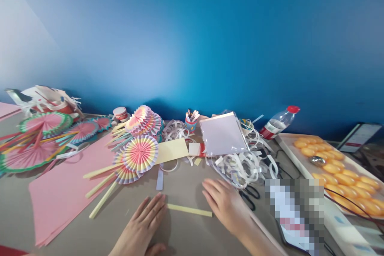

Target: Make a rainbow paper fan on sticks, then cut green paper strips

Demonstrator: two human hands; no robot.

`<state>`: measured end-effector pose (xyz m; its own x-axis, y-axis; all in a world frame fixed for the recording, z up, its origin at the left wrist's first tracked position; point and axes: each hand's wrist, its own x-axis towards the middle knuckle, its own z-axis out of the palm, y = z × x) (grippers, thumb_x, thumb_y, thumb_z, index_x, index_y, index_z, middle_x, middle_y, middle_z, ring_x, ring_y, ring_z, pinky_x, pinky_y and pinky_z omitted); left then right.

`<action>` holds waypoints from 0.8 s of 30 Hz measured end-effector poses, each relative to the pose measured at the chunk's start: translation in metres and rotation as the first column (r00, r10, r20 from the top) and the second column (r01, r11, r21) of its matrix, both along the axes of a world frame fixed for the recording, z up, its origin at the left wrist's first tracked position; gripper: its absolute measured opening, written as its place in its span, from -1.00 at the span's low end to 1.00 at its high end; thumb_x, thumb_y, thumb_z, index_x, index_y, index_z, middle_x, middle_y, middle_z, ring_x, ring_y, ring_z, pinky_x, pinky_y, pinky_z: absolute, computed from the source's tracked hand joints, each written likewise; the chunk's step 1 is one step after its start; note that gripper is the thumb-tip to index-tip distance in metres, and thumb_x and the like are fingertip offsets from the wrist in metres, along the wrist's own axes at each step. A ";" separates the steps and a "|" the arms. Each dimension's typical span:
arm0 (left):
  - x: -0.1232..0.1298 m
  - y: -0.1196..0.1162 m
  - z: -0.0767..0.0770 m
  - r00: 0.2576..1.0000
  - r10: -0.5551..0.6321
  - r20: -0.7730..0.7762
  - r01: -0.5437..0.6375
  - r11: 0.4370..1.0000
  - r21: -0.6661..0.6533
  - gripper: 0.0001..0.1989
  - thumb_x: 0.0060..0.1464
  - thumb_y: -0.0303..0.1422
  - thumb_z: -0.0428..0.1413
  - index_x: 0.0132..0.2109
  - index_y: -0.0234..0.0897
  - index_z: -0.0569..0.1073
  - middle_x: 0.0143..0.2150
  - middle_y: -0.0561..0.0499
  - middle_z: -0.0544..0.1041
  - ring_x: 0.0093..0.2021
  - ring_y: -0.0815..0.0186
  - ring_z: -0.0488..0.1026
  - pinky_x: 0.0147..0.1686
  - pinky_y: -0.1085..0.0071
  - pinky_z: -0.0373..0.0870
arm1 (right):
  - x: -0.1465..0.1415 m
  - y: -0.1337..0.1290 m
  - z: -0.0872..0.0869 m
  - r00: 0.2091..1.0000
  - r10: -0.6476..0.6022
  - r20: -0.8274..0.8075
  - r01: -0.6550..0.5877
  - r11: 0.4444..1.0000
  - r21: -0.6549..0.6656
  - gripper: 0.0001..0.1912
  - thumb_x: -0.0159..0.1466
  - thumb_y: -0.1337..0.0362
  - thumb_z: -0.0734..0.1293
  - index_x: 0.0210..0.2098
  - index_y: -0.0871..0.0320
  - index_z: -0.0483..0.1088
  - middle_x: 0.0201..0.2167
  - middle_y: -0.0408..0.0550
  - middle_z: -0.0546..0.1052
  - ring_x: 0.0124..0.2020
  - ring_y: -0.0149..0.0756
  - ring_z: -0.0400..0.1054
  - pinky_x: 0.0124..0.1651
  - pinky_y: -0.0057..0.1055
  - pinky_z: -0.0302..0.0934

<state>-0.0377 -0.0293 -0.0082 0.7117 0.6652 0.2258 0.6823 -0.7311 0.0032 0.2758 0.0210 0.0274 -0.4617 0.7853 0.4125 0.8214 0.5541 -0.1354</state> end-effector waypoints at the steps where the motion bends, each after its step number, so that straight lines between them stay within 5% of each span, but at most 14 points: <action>1: 0.001 0.002 0.001 1.000 0.012 0.017 -0.012 1.000 -0.010 -0.22 0.25 -0.03 0.01 0.44 -0.27 -0.07 0.39 -0.14 0.18 0.35 0.06 0.18 0.21 0.18 0.29 | -0.011 0.016 0.003 1.000 0.009 0.001 -0.009 1.000 0.013 -0.73 0.37 0.38 0.20 0.00 0.13 0.45 -0.08 0.00 0.57 -0.09 -0.23 0.43 -0.03 -0.30 0.29; 6: 0.014 0.011 0.013 0.993 -0.121 -0.015 0.118 0.984 -0.133 -0.29 0.23 -0.07 0.07 0.39 -0.26 0.08 0.40 -0.12 0.15 0.36 0.04 0.17 0.26 0.12 0.25 | -0.072 0.097 -0.002 0.997 0.028 0.073 -0.038 0.990 0.136 -0.50 0.27 0.46 0.29 0.20 0.12 0.32 0.20 0.06 0.40 0.16 -0.09 0.26 0.19 -0.11 0.15; 12: 0.028 0.015 0.020 0.965 -0.258 -0.056 0.233 0.933 -0.275 -0.16 0.21 0.07 0.01 0.43 -0.34 -0.03 0.42 -0.18 0.08 0.38 0.08 0.14 0.33 0.15 0.11 | -0.080 0.126 0.003 0.996 0.077 0.033 -0.081 0.985 0.150 -0.77 0.31 0.44 0.28 -0.13 0.12 0.52 -0.15 -0.08 0.61 -0.02 -0.21 0.37 0.31 -0.08 -0.03; 19: 0.042 0.056 0.005 0.987 -0.134 -0.086 0.115 0.973 -0.198 -0.09 0.15 0.19 -0.05 0.40 -0.38 0.06 0.42 -0.26 0.08 0.42 0.05 0.01 0.39 0.06 -0.10 | -0.002 0.068 0.060 0.975 -0.065 -0.212 0.120 0.958 0.259 -0.64 0.36 0.45 0.20 0.10 0.12 0.42 -0.15 -0.04 0.60 -0.11 -0.20 0.37 0.17 -0.16 0.14; 24: 0.042 0.089 0.017 1.000 -0.007 -0.004 0.007 0.996 -0.089 -0.40 0.29 -0.08 -0.03 0.33 -0.36 0.22 0.38 -0.25 0.20 0.41 0.03 0.03 0.34 -0.02 0.00 | 0.022 -0.014 0.039 0.976 -0.066 -0.205 0.111 0.970 0.216 -0.57 0.33 0.47 0.23 0.15 0.09 0.38 -0.16 -0.03 0.59 -0.12 -0.16 0.36 0.04 -0.18 0.20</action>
